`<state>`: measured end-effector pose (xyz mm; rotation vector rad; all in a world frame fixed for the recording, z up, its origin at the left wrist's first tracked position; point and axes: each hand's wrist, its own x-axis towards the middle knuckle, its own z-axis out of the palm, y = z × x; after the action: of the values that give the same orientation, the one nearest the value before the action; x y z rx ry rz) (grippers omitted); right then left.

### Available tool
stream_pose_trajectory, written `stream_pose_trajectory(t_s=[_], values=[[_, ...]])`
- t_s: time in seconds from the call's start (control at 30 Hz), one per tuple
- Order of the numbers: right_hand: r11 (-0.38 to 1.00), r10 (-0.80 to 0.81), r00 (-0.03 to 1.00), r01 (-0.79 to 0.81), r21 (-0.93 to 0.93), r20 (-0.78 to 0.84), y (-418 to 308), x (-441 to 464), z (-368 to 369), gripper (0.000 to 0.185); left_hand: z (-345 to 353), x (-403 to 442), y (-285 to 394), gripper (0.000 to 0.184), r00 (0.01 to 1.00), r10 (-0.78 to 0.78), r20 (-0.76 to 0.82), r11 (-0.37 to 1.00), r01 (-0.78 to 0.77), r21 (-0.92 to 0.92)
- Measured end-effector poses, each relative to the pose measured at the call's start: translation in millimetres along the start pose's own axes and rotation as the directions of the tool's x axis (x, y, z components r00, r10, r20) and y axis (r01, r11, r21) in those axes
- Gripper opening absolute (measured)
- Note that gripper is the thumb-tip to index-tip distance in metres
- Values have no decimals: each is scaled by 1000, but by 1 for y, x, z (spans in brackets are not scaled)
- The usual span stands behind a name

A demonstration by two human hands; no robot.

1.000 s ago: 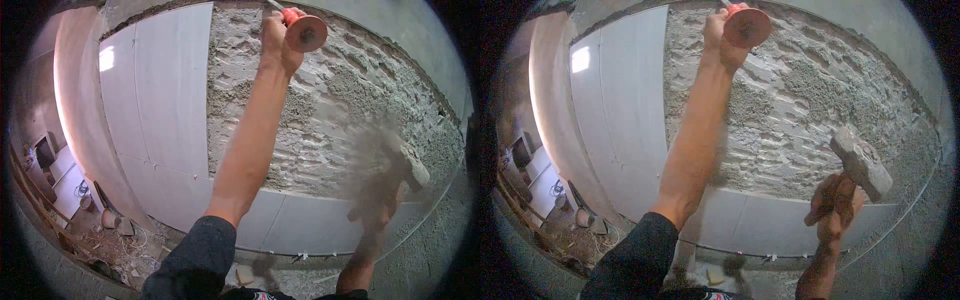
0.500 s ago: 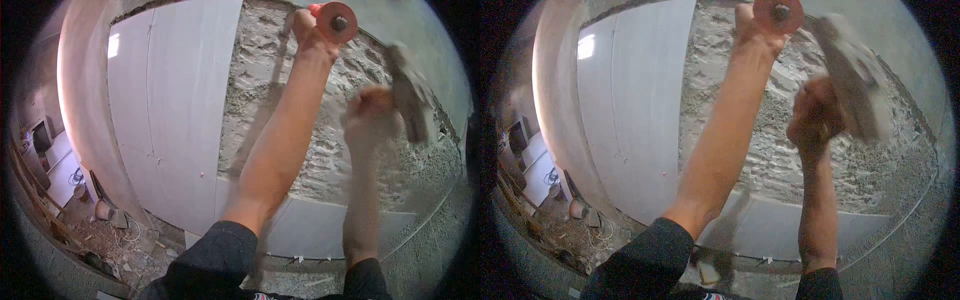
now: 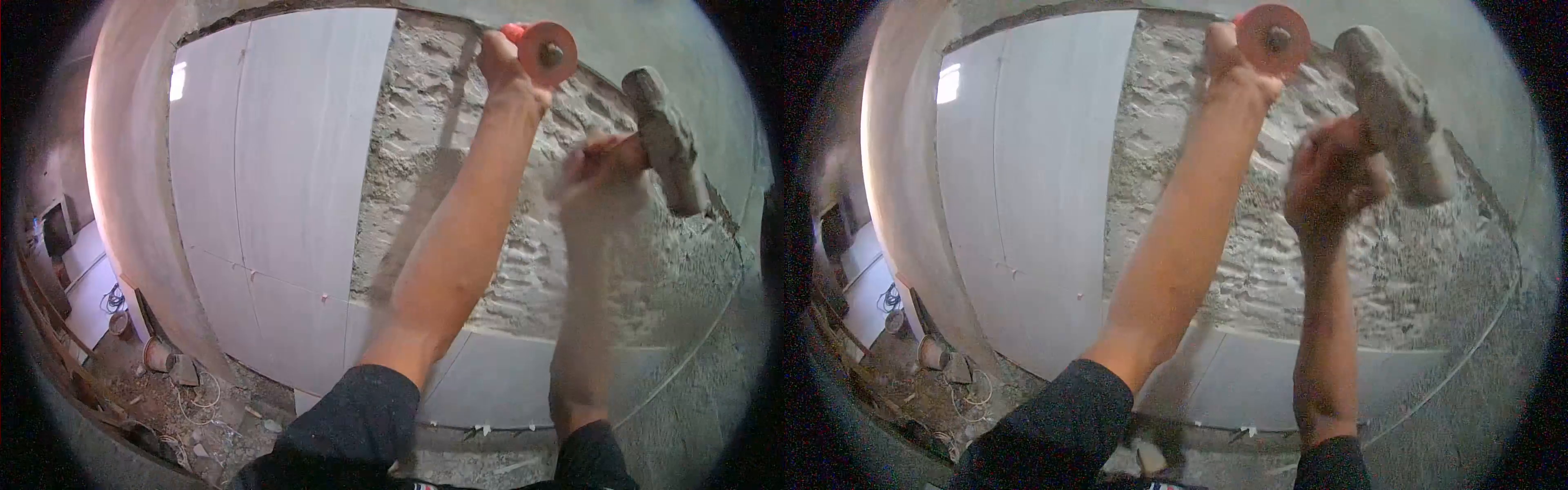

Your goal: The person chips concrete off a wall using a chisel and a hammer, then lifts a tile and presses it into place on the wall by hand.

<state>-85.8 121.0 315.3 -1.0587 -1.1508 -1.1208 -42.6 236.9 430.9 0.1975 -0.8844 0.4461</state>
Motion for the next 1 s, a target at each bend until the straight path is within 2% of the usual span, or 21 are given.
stream_pose_trajectory(t_s=[0.07, 0.2, 0.23, 0.27, 0.33, 0.37, 0.43, 0.5, 0.57, 0.67, 0.7, 0.8, 0.87, 0.93, 0.97, 1.0], values=[[972, 9, 998, 5, -234, 58, 21, 13, 2, 65, -7, -7, 4, 15, 996, -27, 85, 992, 16, 128], [904, 413, 902, -389, -177, 127, -26, 5, -24, 64, -15, -16, 25, 19, 983, 58, 176, 964, -101, 245], [961, 197, 975, -171, -218, 101, -21, -3, -29, 62, -17, -16, 24, 21, 977, 71, 202, 957, -124, 264], [956, 157, 982, -123, -266, 108, -24, -9, -37, 61, -20, -15, 23, 22, 970, 83, 227, 948, -147, 282], [932, 92, 987, -38, -362, 133, -41, -32, -54, 62, -27, -25, 22, 21, 984, 64, 167, 968, -102, 228], [922, 103, 978, -25, -386, 184, -45, -40, -67, 56, -32, -33, 26, 21, 996, 34, 86, 987, -47, 154], [903, 212, 954, -108, -416, 212, -51, -57, -91, 55, -71, -35, 29, 23, 992, -41, 119, 988, 23, 154], [886, 290, 936, -182, -427, 201, -52, -70, -105, 55, -77, -49, 25, 23, 988, -109, 113, 985, 93, 144], [919, 278, 948, -214, -333, 158, -43, -77, -111, 56, -66, -73, 11, 30, 981, -182, 69, 979, 174, 109], [942, 248, 960, -206, -266, 133, -42, -78, -116, 56, -61, -64, -17, 32, 904, -405, 136, 914, 405, 31], [946, 235, 963, -196, -259, 131, -44, -77, -119, 56, -58, -61, -28, 32, 891, -420, 173, 907, 419, 41], [867, 334, 931, -241, -437, 147, -61, -72, -137, 55, -36, -52, -47, 31, 948, -302, 100, 947, 286, 147], [864, 351, 924, -258, -432, 150, -64, -74, -154, 47, -39, -39, -42, 28, 926, -323, 195, 946, 310, 98], [927, 242, 966, -205, -314, 84, -64, -75, -156, 39, -47, -30, -28, 28, 895, -316, 314, 948, 310, 71], [972, 130, 992, -128, -199, -4, -63, -76, -150, 35, -51, -28, -24, 27, 916, -285, 283, 958, 274, 80], [975, 108, 994, -109, -191, -17, -59, -79, -160, 33, -55, -23, -18, 27, 903, -298, 310, 953, 299, 46]])
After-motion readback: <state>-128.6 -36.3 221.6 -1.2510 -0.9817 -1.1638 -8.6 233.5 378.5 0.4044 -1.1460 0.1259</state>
